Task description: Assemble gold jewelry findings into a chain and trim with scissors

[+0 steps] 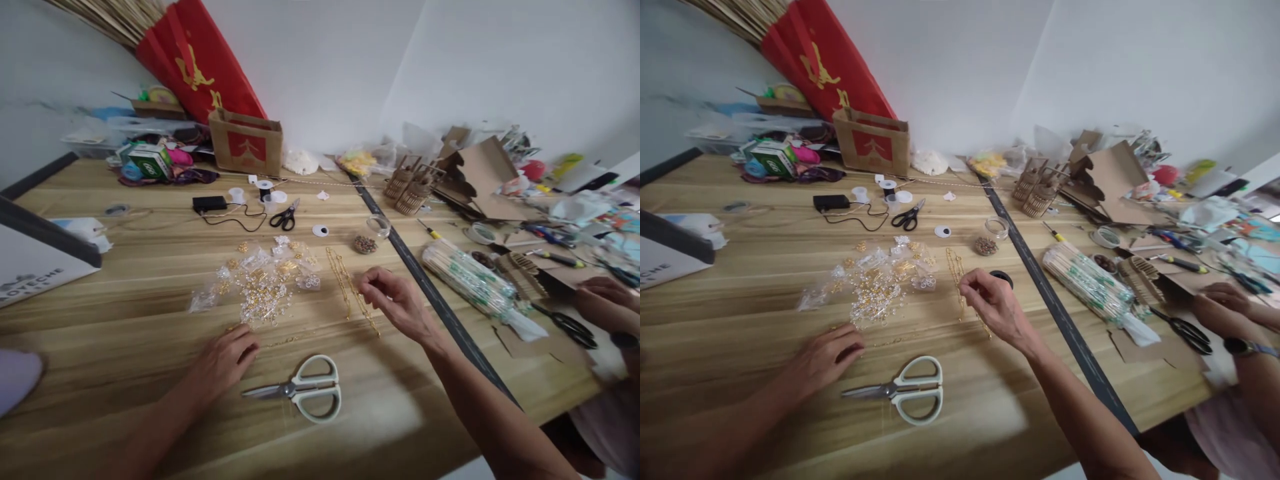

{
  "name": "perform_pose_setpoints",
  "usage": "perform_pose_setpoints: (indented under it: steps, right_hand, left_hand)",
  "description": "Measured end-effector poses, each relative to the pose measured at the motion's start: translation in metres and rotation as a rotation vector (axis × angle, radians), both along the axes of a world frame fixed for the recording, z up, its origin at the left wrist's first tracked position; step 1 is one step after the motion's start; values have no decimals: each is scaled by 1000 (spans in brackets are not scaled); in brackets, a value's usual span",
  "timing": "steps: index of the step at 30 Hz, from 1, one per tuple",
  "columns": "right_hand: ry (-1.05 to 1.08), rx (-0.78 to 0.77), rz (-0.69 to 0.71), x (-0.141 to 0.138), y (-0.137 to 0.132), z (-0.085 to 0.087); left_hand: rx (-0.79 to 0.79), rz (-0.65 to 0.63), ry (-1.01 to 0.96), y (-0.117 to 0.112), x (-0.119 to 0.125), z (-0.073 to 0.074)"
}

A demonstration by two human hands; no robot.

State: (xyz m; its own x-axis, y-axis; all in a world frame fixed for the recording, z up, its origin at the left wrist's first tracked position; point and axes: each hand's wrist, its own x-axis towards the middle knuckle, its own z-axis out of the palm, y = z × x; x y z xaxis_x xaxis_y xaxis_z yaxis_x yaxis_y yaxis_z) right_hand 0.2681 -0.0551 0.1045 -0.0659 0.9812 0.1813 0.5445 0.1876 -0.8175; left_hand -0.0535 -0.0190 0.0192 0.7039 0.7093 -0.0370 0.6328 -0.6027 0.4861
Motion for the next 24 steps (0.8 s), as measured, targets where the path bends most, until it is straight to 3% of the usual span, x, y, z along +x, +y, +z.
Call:
perform_pose_setpoints:
  steps: [3, 5, 10, 14, 20, 24]
  right_hand:
    - [-10, -42, -10, 6, -11, -5]
    - [-125, -26, 18, 6, -16, -14]
    - [-676, 12, 195, -3, -20, -44]
    - [-966, -40, 268, -13, -18, -59]
    - [-1044, -38, 277, -16, -12, -69]
    - [-993, -38, 261, -12, -13, -65]
  left_hand:
    - [-8, 0, -30, -1, 1, 3]
    - [5, 7, -46, -2, 3, 4]
    - [6, -16, -14, -4, 11, 8]
    - [26, -14, 24, -7, 13, 12]
    - [64, 5, -22, -9, 8, 13]
    - [33, 44, -100, -10, 14, 16]
